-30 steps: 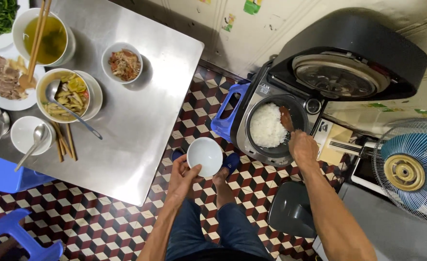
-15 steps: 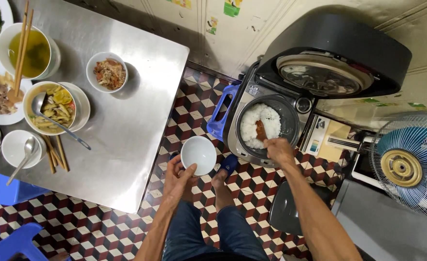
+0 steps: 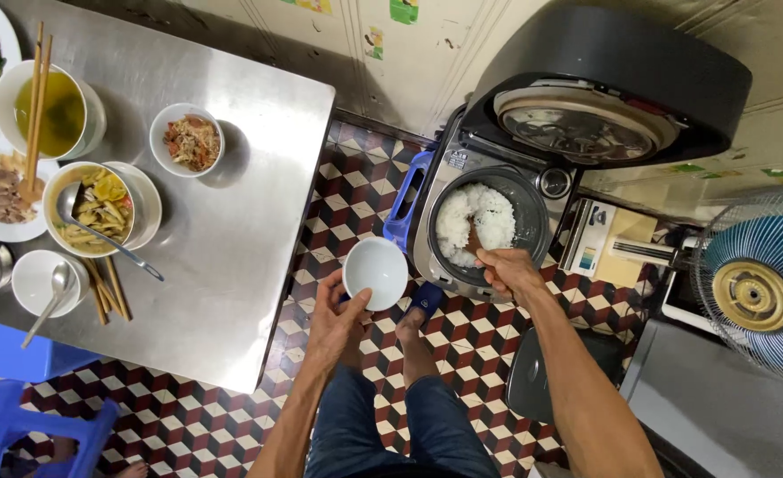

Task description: The person opens a rice cooker, stirs the cooked rice with a wooden spatula, and serves a portion into a small white bowl on the dining table. They then close the rice cooker and move a blue plastic stool.

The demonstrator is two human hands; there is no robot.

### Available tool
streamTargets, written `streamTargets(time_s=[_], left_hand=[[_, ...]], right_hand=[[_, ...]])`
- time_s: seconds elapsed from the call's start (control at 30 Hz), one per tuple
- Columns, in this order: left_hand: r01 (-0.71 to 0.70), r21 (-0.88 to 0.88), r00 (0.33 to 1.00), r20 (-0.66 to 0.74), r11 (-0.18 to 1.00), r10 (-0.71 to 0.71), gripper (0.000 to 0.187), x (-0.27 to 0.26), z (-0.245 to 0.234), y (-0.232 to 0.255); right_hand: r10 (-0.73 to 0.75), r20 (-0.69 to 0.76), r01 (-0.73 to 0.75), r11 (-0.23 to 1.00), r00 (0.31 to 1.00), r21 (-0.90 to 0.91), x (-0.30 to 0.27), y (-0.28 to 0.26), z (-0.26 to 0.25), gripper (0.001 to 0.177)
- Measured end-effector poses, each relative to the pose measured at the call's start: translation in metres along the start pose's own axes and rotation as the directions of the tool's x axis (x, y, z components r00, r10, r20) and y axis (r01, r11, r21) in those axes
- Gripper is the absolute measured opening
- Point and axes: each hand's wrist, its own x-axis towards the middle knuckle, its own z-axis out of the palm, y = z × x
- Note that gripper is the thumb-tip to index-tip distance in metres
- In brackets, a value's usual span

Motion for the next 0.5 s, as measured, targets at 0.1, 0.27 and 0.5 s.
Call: streamTargets(time_s=[0.1,0.27,0.5], left_hand=[[-0.028,0.101,0.997,0.068,0.994,0.021,0.072,0.012,0.005,-0.001],[-0.118,0.187,0.984,0.156,0.975,0.089,0.076,0.022,0.037,0.01],[-0.272,0.515,0.956,0.242,0.813,0.167,0.074,0.022,0.096,0.015]], right_hand=[[0.009,0.034,-0.01,1.0,0.999,0.027,-0.003,0.0,-0.005,0.025],[-0.014,0.058,0.008,0.995,0.998,0.102,-0.026,0.01,-0.024,0.031],[-0.065,-0.002,0.064,0.99,0.998,0.127,-0.074,0.008,-0.047,0.042]])
